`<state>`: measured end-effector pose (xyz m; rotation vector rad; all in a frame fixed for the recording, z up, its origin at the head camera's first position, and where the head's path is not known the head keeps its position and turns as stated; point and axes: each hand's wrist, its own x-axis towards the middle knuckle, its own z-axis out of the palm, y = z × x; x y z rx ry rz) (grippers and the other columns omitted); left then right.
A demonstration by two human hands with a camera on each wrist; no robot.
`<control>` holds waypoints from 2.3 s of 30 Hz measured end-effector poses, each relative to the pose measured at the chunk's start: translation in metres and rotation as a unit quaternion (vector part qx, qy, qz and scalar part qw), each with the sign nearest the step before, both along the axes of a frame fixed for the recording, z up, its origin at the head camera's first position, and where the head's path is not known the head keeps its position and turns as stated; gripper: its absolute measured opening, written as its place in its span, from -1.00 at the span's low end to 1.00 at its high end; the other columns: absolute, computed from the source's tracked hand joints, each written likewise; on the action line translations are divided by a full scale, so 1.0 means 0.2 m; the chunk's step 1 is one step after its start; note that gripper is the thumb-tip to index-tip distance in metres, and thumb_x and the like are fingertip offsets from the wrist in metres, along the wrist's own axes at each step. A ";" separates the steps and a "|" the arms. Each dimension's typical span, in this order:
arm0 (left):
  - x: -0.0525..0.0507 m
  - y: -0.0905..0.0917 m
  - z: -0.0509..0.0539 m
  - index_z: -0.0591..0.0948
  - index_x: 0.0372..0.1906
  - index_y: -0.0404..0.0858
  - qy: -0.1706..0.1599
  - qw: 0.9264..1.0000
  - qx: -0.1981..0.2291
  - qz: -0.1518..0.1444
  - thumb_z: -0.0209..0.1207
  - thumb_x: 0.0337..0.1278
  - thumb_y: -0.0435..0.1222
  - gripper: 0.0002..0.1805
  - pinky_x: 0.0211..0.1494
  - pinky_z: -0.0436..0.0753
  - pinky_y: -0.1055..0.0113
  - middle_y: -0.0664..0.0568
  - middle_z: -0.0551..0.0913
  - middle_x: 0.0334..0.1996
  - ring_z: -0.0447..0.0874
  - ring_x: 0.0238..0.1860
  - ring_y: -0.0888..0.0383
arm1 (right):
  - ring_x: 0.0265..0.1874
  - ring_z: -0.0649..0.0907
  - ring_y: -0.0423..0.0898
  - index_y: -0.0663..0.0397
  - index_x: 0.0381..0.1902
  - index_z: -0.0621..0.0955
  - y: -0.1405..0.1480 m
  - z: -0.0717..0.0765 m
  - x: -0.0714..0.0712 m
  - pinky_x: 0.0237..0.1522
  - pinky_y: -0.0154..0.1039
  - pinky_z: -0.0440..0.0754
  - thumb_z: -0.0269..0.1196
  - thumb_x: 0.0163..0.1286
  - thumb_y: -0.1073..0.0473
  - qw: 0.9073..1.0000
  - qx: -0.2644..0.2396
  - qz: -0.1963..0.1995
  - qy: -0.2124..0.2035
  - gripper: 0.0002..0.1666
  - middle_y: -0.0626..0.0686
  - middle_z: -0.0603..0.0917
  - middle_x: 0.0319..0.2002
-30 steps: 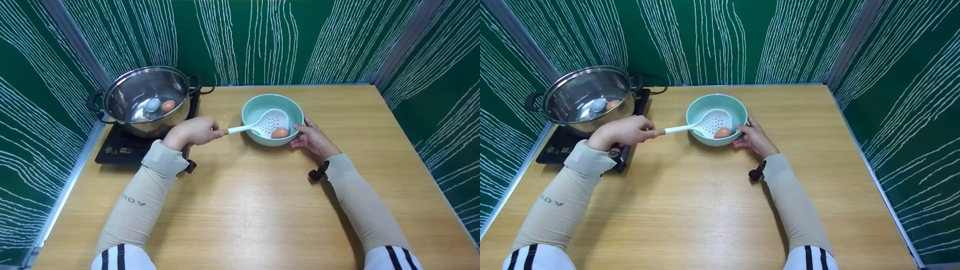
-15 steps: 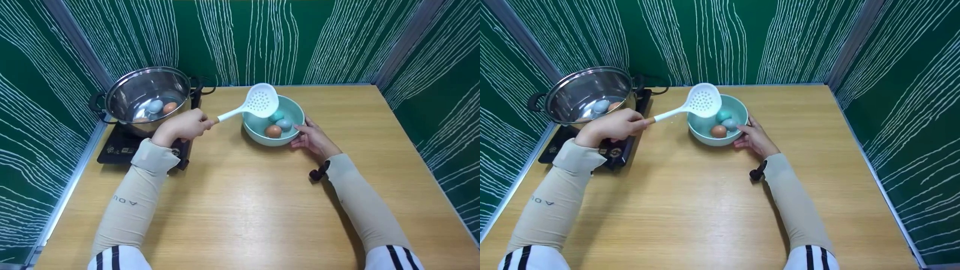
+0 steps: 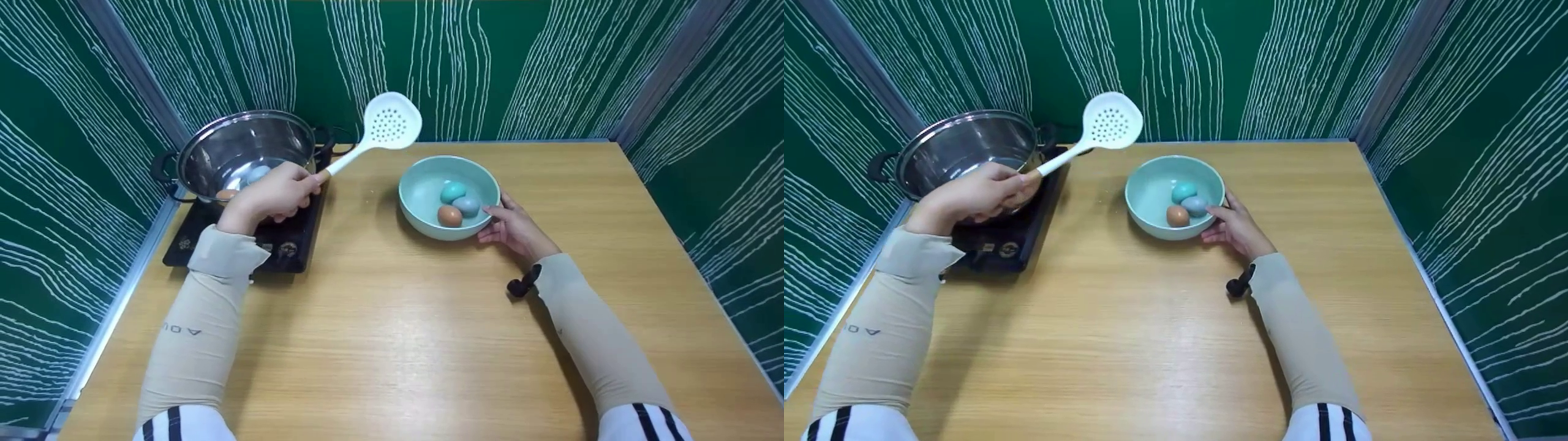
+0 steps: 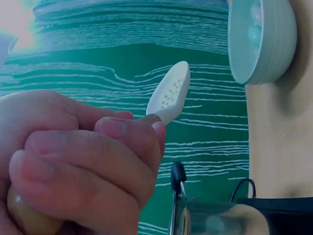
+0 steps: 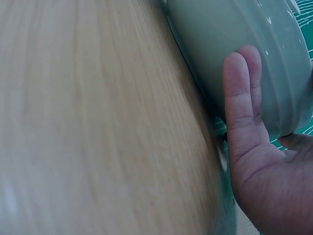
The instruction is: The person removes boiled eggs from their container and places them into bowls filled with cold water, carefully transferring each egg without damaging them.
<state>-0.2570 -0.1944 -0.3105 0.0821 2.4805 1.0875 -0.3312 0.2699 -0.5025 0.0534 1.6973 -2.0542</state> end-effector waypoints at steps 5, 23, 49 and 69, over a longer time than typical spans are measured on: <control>0.03 -0.05 0.02 0.61 -0.13 -0.22 0.016 0.999 0.024 0.015 -0.14 0.81 0.02 -0.52 -0.61 0.32 0.37 0.14 0.41 -0.58 0.33 -0.70 0.21 | -0.41 0.83 -0.06 -0.50 0.79 -0.21 0.01 0.00 0.00 -0.14 -0.14 0.87 0.13 0.75 0.07 1.000 -0.005 -0.003 -0.001 0.00 0.20 0.63 0.04; 0.12 -0.24 0.11 0.63 0.08 -0.32 0.042 0.996 0.046 0.069 -0.19 0.83 -0.01 -0.49 -0.64 0.32 0.40 0.16 0.43 -0.56 0.32 -0.73 0.25 | -0.44 0.83 -0.07 -0.43 0.80 -0.23 -0.01 -0.01 0.00 -0.19 -0.14 0.87 0.11 0.75 0.10 1.000 -0.002 0.004 0.008 0.00 0.11 0.64 -0.04; 0.27 -0.57 0.15 0.59 0.18 -0.31 0.039 0.991 -0.047 0.121 -0.16 0.77 0.14 -0.40 -0.50 0.43 0.35 0.14 0.45 -0.45 0.38 -0.62 0.21 | -0.43 0.82 -0.07 -0.43 0.80 -0.24 0.01 0.00 0.00 -0.16 -0.16 0.87 0.08 0.77 0.08 1.000 -0.004 0.005 0.003 -0.03 0.08 0.72 -0.18; 0.32 -0.76 0.14 0.51 0.30 -0.43 -0.002 0.989 -0.097 0.110 -0.13 0.78 0.10 -0.36 -0.44 0.47 0.32 0.12 0.51 -0.48 0.46 -0.52 0.16 | -0.43 0.82 -0.06 -0.46 0.80 -0.23 0.01 -0.01 0.00 -0.17 -0.14 0.87 0.11 0.76 0.06 1.000 -0.004 0.000 -0.006 -0.01 0.05 0.74 -0.25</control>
